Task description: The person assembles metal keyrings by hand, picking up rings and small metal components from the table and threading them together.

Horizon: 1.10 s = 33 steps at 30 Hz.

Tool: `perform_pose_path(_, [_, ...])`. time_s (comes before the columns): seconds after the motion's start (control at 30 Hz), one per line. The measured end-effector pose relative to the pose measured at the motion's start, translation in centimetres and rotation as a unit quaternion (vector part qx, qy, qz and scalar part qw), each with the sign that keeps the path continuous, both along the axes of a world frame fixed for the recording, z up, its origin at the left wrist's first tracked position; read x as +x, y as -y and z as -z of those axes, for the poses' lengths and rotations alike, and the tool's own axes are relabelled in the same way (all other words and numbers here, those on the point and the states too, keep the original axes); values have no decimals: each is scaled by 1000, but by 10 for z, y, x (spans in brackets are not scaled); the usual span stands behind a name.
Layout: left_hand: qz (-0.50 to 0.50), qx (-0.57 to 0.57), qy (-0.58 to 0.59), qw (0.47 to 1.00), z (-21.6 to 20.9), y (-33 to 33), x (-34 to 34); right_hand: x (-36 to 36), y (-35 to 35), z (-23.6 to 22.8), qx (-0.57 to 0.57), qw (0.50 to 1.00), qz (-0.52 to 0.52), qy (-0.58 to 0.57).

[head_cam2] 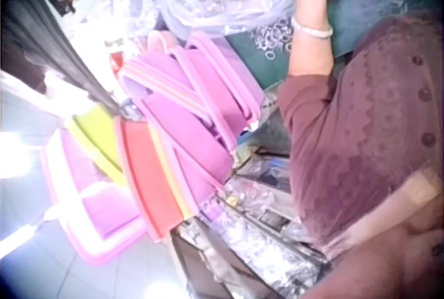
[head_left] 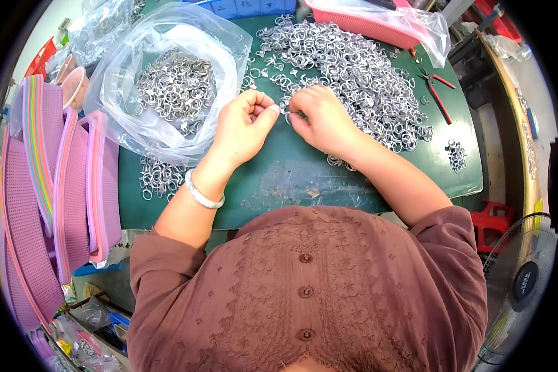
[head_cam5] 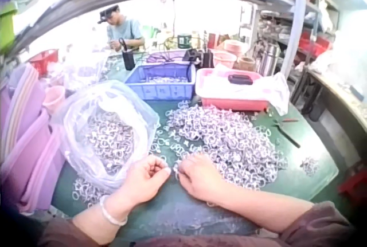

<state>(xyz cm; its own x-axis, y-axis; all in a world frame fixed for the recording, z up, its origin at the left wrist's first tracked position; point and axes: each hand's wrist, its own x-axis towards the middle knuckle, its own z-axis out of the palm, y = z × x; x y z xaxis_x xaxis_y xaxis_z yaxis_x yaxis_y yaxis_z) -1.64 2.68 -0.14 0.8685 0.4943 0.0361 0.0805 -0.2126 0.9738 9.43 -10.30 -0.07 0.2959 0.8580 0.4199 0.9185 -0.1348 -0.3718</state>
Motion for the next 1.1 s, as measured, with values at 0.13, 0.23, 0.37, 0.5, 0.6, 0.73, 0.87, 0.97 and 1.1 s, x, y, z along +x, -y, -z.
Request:
perform_pose_path(0.13, [84,38,-20,996,3,5,-3,0,8,-1,91,993,-32,-69])
perform_pose_path(0.23, [81,40,96,991,6,9,-2,-2,14,-4,146,983,-63,-96])
perform_pose_path(0.37, [101,150,136,974,-5,10,-4,0,21,-1,150,953,-54,-258])
perform_pose_path(0.5, [86,119,156,977,-4,15,-5,-1,20,-1,202,938,-77,-271])
perform_pose_path(0.6, [52,14,102,993,-9,18,-9,-2,21,-7,204,959,-62,-186])
perform_pose_path(0.73, [105,-191,8,976,-7,20,-9,0,17,-6,239,967,-90,-3])
perform_pose_path(0.87, [115,-299,22,947,1,19,-7,-1,18,-5,238,965,-112,18])
perform_pose_path(0.97, [108,-342,30,933,4,16,-6,0,17,-8,249,965,-81,-6])
perform_pose_path(1.1, [120,-327,53,936,5,16,-4,3,21,-5,239,967,-29,-86])
